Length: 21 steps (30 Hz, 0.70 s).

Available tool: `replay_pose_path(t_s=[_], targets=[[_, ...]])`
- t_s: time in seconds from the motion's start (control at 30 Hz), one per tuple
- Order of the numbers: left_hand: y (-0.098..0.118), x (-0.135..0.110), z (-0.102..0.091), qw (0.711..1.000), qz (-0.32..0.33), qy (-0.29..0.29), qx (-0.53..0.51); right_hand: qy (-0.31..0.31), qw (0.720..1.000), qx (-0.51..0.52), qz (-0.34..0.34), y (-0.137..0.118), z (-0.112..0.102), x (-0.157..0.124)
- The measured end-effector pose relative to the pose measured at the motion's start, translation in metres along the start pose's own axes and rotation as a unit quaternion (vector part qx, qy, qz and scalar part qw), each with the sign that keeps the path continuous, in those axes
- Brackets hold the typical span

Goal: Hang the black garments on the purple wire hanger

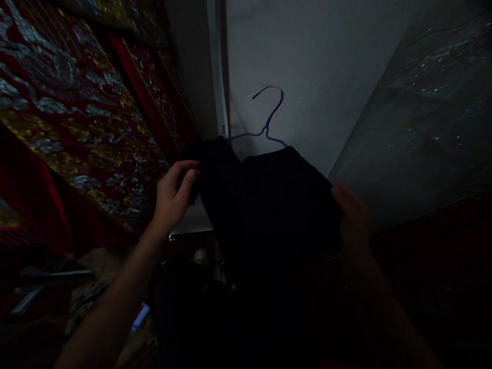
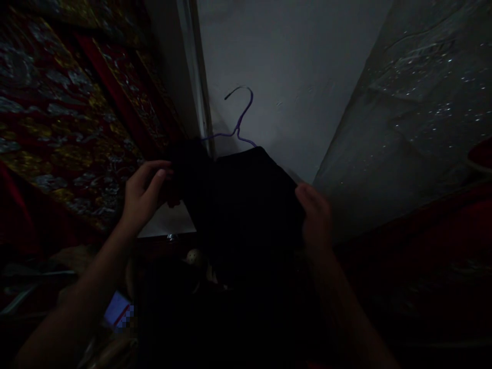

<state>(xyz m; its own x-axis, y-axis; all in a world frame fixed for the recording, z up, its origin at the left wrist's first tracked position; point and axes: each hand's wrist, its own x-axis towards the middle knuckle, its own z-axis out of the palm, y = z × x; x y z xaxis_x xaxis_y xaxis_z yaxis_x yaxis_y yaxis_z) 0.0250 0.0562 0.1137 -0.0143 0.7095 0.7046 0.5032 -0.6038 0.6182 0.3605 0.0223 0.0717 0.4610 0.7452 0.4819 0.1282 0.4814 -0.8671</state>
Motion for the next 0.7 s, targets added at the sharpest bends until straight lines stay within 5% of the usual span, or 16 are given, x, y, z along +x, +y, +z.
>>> replay_pose_path(t_s=[0.07, 0.13, 0.23, 0.3, 0.33, 0.37, 0.43, 0.53, 0.6, 0.7], targets=[[0.008, -0.008, -0.001, 0.988, -0.074, -0.072, -0.113, -0.014, 0.999, -0.013, -0.031, -0.011, -0.002, -0.028], [0.016, -0.015, 0.0, 0.954, -0.149, -0.14, -0.219, -0.184, 0.978, -0.051, -0.09, -0.023, 0.004, -0.061], [0.027, -0.031, -0.002, 0.893, -0.274, -0.188, -0.303, -0.498, 0.848, -0.092, -0.157, -0.034, 0.025, -0.1], [0.032, -0.044, -0.01, 0.863, -0.338, -0.216, -0.305, -0.624, 0.76, -0.103, -0.15, -0.031, 0.039, -0.109], [0.034, -0.051, -0.017, 0.854, -0.357, -0.239, -0.293, -0.647, 0.742, -0.109, -0.138, -0.026, 0.045, -0.107], [0.036, -0.057, -0.025, 0.847, -0.37, -0.27, -0.27, -0.638, 0.75, -0.115, -0.128, -0.019, 0.05, -0.101], [0.041, -0.068, -0.042, 0.846, -0.371, -0.332, -0.191, -0.546, 0.818, -0.127, -0.126, -0.002, 0.054, -0.08], [0.047, -0.073, -0.065, 0.885, -0.307, -0.345, -0.063, -0.39, 0.897, -0.139, -0.153, 0.025, 0.055, -0.046], [0.043, -0.067, -0.071, 0.918, -0.256, -0.304, -0.015, -0.395, 0.9, -0.125, -0.134, 0.041, 0.056, -0.033], [0.023, -0.048, -0.067, 0.957, -0.201, -0.208, 0.008, -0.456, 0.888, -0.06, -0.001, 0.058, 0.062, -0.027]])
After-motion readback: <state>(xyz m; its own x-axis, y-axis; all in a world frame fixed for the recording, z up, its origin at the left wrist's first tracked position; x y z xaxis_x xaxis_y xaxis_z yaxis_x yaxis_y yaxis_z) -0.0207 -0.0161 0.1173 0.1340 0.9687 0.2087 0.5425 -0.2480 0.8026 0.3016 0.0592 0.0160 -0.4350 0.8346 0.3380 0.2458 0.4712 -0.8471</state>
